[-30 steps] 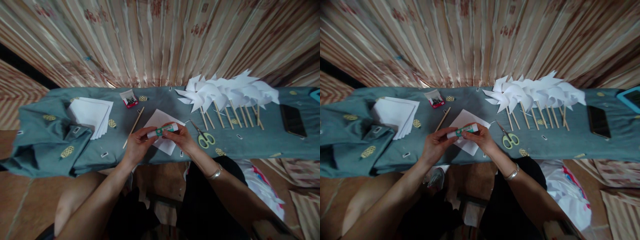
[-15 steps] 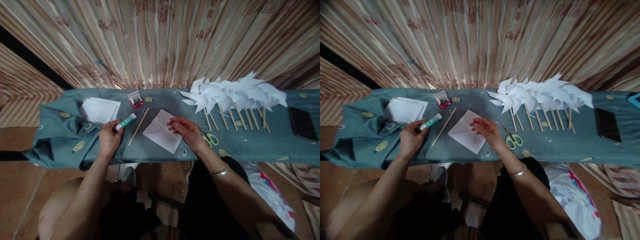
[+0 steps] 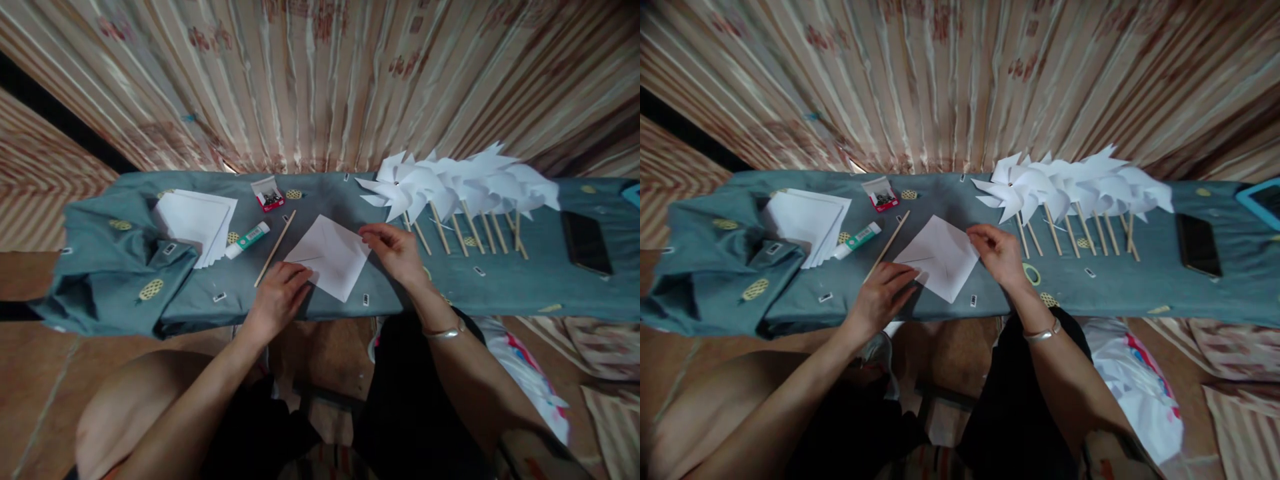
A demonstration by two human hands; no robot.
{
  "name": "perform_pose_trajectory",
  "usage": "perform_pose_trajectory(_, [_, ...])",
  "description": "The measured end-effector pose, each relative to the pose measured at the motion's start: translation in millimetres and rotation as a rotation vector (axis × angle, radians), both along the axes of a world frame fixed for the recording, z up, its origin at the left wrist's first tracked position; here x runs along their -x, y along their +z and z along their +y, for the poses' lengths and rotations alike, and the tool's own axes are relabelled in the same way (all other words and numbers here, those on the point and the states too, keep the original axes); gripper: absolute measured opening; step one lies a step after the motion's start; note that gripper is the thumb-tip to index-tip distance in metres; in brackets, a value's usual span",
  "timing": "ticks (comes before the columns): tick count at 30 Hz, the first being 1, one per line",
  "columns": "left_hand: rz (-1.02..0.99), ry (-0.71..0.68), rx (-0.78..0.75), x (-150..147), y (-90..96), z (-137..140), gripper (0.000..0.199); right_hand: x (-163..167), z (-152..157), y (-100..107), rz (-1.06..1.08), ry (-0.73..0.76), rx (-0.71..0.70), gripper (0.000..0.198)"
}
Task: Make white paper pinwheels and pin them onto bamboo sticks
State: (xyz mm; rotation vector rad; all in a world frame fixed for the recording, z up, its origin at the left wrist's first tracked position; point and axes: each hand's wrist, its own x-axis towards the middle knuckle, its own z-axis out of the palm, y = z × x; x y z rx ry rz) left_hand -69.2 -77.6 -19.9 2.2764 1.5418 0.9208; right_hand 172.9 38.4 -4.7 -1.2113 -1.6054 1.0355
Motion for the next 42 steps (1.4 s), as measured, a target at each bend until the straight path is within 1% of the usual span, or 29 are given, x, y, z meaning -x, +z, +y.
perform_pose_trajectory(3, [0.078,-0.115,0.034,-16,-1.0,6,0.027,-5,-1,-1,-0.107,0.005,-0.053,0.016])
perform_pose_trajectory(5, [0.101,-0.152,0.057,-19,-1.0,11,0.026,-5,-4,-2,-0.153,0.041,-0.053,0.017])
perform_pose_trajectory(7, [0.117,-0.173,0.062,-19,-1.4,15,0.022,-5,-8,-2,-0.196,0.108,-0.049,0.018])
perform_pose_trajectory(10, [0.147,-0.184,0.030,-18,-2.9,18,0.017,-5,-16,-2,-0.249,0.252,-0.065,0.017])
perform_pose_trajectory(13, [0.132,-0.189,-0.013,-19,-5.1,19,0.018,-9,-23,-3,-0.302,0.378,-0.103,0.021])
perform_pose_trajectory(17, [0.004,-0.155,-0.014,-20,-7.9,21,0.022,-15,-32,-6,-0.334,0.442,-0.136,0.029])
perform_pose_trajectory(20, [-0.084,-0.094,0.029,-21,-8.8,24,0.021,-13,-38,-7,-0.299,0.437,-0.107,0.034])
perform_pose_trajectory(22, [-0.117,-0.067,0.061,-22,-8.2,25,0.020,-8,-42,-8,-0.251,0.402,-0.066,0.027])
perform_pose_trajectory(26, [-0.153,-0.042,0.096,-25,-4.3,26,0.019,2,-47,-10,-0.133,0.263,0.037,0.006])
perform_pose_trajectory(29, [-0.152,-0.037,0.119,-25,-1.2,26,0.018,7,-47,-14,-0.078,0.207,0.086,0.003])
perform_pose_trajectory(32, [-0.128,-0.034,0.114,-25,-0.2,24,0.018,10,-47,-17,-0.088,0.182,0.053,0.004])
perform_pose_trajectory(35, [-0.105,0.002,0.094,-26,0.5,21,0.015,15,-46,-18,-0.147,0.162,-0.003,0.005])
perform_pose_trajectory(37, [-0.103,0.013,0.093,-27,1.8,18,0.019,19,-45,-18,-0.203,0.155,-0.035,0.006])
perform_pose_trajectory(39, [-0.110,0.002,0.101,-28,3.4,17,0.022,22,-44,-17,-0.252,0.150,-0.071,0.006])
perform_pose_trajectory(42, [-0.120,-0.031,0.099,-28,3.6,17,0.021,27,-42,-16,-0.303,0.136,-0.122,0.006])
